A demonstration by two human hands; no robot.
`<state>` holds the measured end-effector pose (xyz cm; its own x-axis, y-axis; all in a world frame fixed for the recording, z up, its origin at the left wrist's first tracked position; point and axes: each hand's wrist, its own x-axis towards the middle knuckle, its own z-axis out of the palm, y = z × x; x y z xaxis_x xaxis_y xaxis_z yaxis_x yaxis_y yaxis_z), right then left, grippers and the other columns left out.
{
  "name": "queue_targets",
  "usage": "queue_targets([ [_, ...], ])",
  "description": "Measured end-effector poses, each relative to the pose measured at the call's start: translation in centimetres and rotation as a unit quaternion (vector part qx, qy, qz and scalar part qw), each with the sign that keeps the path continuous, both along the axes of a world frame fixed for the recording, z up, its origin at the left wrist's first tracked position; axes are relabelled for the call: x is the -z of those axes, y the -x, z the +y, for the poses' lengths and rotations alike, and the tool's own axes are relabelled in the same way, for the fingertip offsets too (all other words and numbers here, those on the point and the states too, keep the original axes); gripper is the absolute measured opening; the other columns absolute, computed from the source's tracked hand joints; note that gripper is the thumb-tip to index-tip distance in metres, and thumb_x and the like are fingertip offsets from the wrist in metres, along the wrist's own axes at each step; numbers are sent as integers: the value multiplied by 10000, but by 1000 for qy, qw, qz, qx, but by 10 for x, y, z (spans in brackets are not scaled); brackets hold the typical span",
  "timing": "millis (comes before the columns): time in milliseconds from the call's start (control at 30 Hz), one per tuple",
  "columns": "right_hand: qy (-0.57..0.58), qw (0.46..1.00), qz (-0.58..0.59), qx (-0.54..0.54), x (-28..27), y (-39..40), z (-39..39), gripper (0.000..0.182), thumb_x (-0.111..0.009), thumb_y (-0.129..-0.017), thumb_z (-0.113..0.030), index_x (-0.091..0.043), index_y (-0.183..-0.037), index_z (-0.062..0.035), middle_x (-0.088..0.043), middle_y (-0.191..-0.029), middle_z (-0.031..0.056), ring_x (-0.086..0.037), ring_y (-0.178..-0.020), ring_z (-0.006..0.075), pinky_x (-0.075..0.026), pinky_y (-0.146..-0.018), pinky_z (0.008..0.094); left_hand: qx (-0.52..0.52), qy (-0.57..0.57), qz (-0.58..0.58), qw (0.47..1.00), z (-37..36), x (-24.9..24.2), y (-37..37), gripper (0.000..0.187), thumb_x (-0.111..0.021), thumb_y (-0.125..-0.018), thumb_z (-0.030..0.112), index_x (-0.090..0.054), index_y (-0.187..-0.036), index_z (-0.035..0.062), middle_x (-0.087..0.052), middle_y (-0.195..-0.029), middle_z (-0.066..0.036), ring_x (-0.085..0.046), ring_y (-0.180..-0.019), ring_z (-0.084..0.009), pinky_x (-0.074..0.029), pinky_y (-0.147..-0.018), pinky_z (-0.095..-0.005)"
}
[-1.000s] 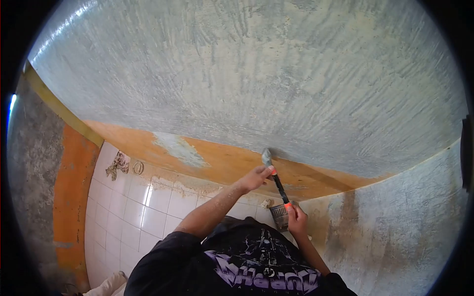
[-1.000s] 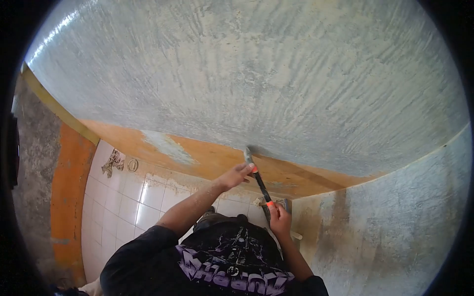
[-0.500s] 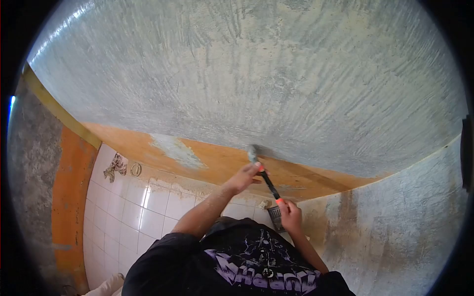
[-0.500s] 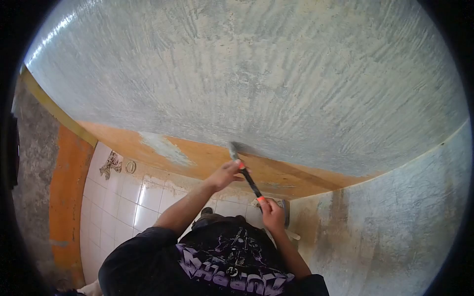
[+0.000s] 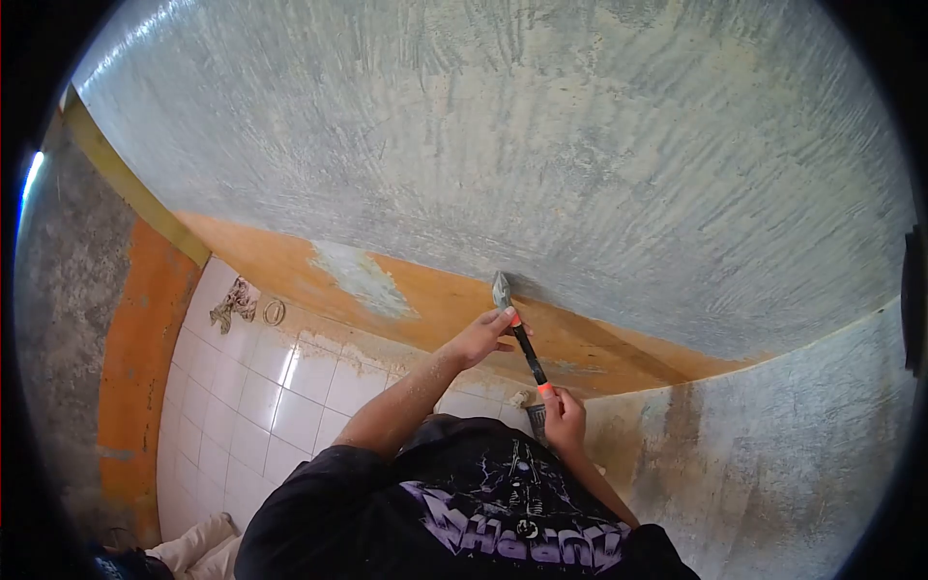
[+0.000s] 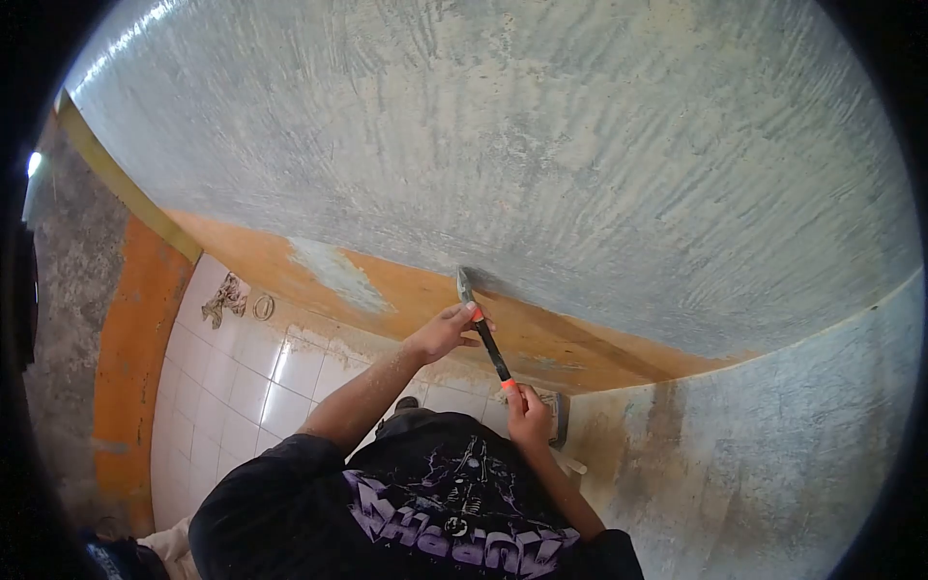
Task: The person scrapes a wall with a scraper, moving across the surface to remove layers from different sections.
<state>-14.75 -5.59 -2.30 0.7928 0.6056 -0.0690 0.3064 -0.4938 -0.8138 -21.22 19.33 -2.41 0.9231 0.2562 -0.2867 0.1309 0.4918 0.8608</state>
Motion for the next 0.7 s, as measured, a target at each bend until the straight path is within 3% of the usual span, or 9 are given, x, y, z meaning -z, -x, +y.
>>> queue_targets([
  [67,-38,999,24,8,5,4,0,309,-605,-986,-288,-677,-999,13,-565,-634,28,-494,-580,88,-402,-539,283,-5,-5,13,1000,-3,-2,0,407,-351,-1068,456,-553,-1164,116,-631,-1166,-69,-559,-1178,-199,-462,-963,-438],
  [167,-50,999,16,7,-2,1,-9,319,-604,-986,-303,-678,-1001,7,-564,-633,27,-491,-570,99,-402,-537,288,9,-52,13,999,-10,-5,-2,429,-362,-1053,496,-568,-1155,134,-650,-1176,-40,-570,-1142,-173,-456,-945,-441],
  [267,6,1000,29,-4,-12,0,-3,324,-625,-966,-335,-693,-1004,-21,-654,-684,90,-595,-587,158,-459,-577,319,-4,-53,31,998,-3,4,-2,429,-364,-1054,489,-565,-1176,130,-656,-1165,-39,-580,-1126,-173,-460,-938,-441],
  [367,-18,1000,13,10,15,7,5,322,-621,-968,-332,-697,-1005,-21,-652,-676,87,-597,-589,155,-457,-572,315,-7,-44,34,998,5,-3,6,433,-362,-1059,480,-548,-1210,119,-647,-1188,-65,-577,-1147,-193,-468,-941,-423],
  [467,-41,999,2,26,10,12,2,315,-608,-981,-302,-688,-989,3,-579,-643,35,-500,-577,92,-402,-533,287,-10,-5,25,1000,-2,-6,2,448,-361,-1055,493,-542,-1217,117,-652,-1190,-68,-589,-1131,-192,-467,-936,-413],
  [567,-39,998,24,35,-3,11,-9,311,-605,-980,-296,-689,-997,2,-590,-651,51,-517,-584,109,-418,-548,295,44,-55,17,997,-7,-8,-4,460,-356,-1056,493,-538,-1223,105,-654,-1188,-79,-591,-1130,-194,-469,-933,-410],
  [700,-15,1000,-2,10,-15,18,11,305,-598,-982,-285,-687,-1003,6,-599,-661,58,-525,-590,116,-431,-560,294,14,-69,25,997,10,-7,7,461,-361,-1054,494,-547,-1220,106,-659,-1175,-77,-595,-1125,-191,-470,-936,-409],
])
